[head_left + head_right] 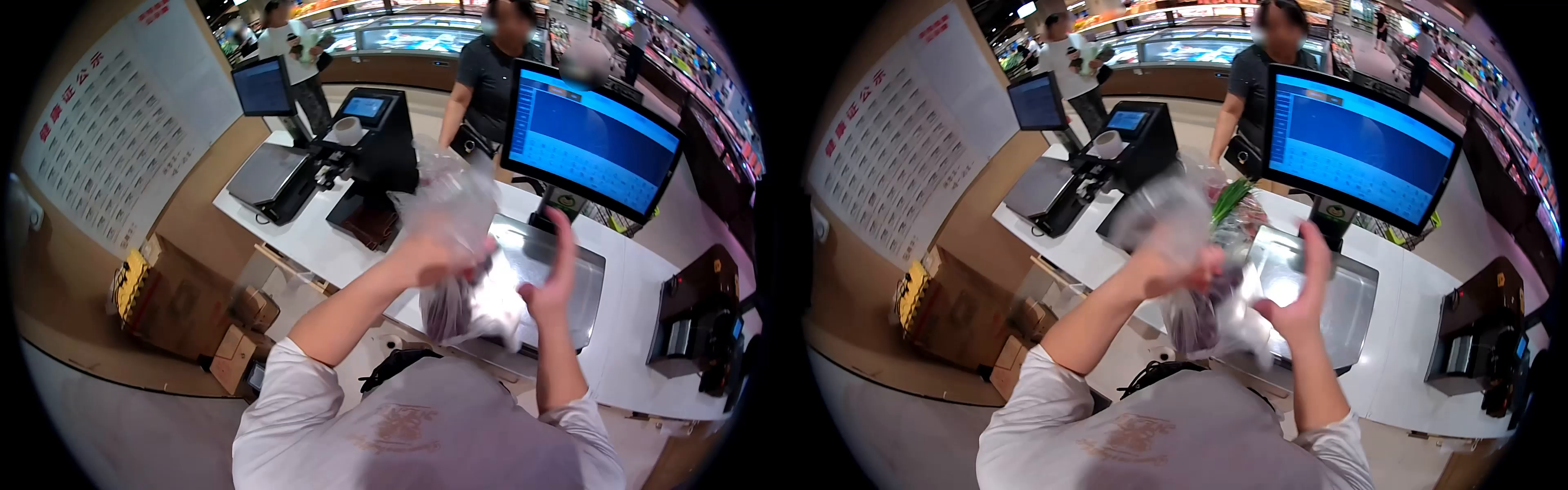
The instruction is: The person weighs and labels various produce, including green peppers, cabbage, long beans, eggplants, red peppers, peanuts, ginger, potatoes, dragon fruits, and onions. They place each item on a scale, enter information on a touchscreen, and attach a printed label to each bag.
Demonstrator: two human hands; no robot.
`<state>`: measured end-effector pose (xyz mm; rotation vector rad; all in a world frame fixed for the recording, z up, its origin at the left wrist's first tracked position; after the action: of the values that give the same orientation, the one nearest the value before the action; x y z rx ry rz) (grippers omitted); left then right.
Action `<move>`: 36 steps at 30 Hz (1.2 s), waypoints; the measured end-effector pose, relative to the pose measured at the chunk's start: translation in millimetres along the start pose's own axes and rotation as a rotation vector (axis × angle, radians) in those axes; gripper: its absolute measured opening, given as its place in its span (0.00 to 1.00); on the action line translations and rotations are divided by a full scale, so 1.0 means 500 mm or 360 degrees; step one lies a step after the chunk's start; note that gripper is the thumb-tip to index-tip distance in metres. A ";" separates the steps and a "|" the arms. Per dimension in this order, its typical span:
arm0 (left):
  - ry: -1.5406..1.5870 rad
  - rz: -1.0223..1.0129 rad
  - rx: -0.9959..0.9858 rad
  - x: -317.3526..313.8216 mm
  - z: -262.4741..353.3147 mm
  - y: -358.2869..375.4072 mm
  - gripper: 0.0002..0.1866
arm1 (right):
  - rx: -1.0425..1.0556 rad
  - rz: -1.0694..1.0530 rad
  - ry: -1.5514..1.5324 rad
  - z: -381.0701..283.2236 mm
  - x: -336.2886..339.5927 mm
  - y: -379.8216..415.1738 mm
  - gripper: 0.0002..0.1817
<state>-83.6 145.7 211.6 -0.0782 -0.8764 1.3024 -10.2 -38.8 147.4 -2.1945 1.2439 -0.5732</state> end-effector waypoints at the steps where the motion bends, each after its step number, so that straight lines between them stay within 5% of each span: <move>1: -0.0447 -0.0128 -0.0245 -0.012 0.012 0.008 0.09 | -0.0185 -0.0437 -0.0310 0.034 -0.059 -0.057 0.59; 2: -0.0873 -0.0180 -0.0525 -0.024 0.023 0.022 0.09 | -0.0346 -0.0805 -0.0445 0.074 -0.119 -0.080 0.59; 4: -0.0861 -0.0180 -0.0376 -0.007 0.017 0.033 0.12 | -0.0472 -0.1342 -0.0364 0.158 -0.225 -0.069 0.53; 7: -0.1040 -0.0107 0.0515 0.086 -0.047 0.066 0.13 | -0.0410 -0.1980 0.0023 0.233 -0.332 -0.031 0.35; 8: -0.1110 0.0090 0.0510 0.109 -0.079 0.083 0.13 | -0.0627 -0.1952 -0.0094 0.201 -0.357 -0.049 0.30; 10: -0.1278 -0.0140 0.0917 0.141 -0.140 0.114 0.12 | -0.1083 -0.1868 -0.0327 0.096 -0.415 -0.072 0.20; 13: -0.1340 -0.0113 0.1240 0.192 -0.161 0.160 0.13 | -0.0828 -0.1384 -0.0893 0.196 -0.513 -0.062 0.13; 15: -0.1230 0.0018 0.1440 0.226 -0.159 0.185 0.13 | -0.0133 -0.1040 -0.0051 0.183 -0.520 -0.083 0.10; 18: -0.0803 0.0435 0.1301 0.268 -0.219 0.226 0.13 | -0.0117 -0.0717 0.0508 0.187 -0.542 -0.086 0.12; 22: -0.1357 0.0200 0.1301 0.315 -0.234 0.204 0.12 | -0.0011 -0.0381 0.0784 0.147 -0.548 -0.151 0.18; 25: -0.1693 0.0105 0.1181 0.358 -0.285 0.193 0.11 | 0.0053 -0.0470 0.0811 0.245 -0.595 -0.190 0.20; 28: -0.1974 0.0263 0.0927 0.402 -0.313 0.179 0.09 | -0.0372 -0.0539 0.0601 0.327 -0.655 -0.198 0.15; 36: -0.1663 0.0641 0.1610 0.487 -0.361 0.205 0.10 | -0.0450 -0.0479 0.0915 0.384 -0.764 -0.220 0.12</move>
<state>-57.4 460.7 161.1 1.3838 -0.9511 2.0670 -8.4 388.6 36.2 -2.5784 1.3348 -1.2899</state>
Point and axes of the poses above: each hand's wrist, its own y-axis away from the middle knuckle, its own x-axis out of the back of the hand, z = x × y, the point moved 6 cm from there along -y, towards the middle knuckle, and after that the axes turned 9 degrees about -z, right-handed, at the moved point
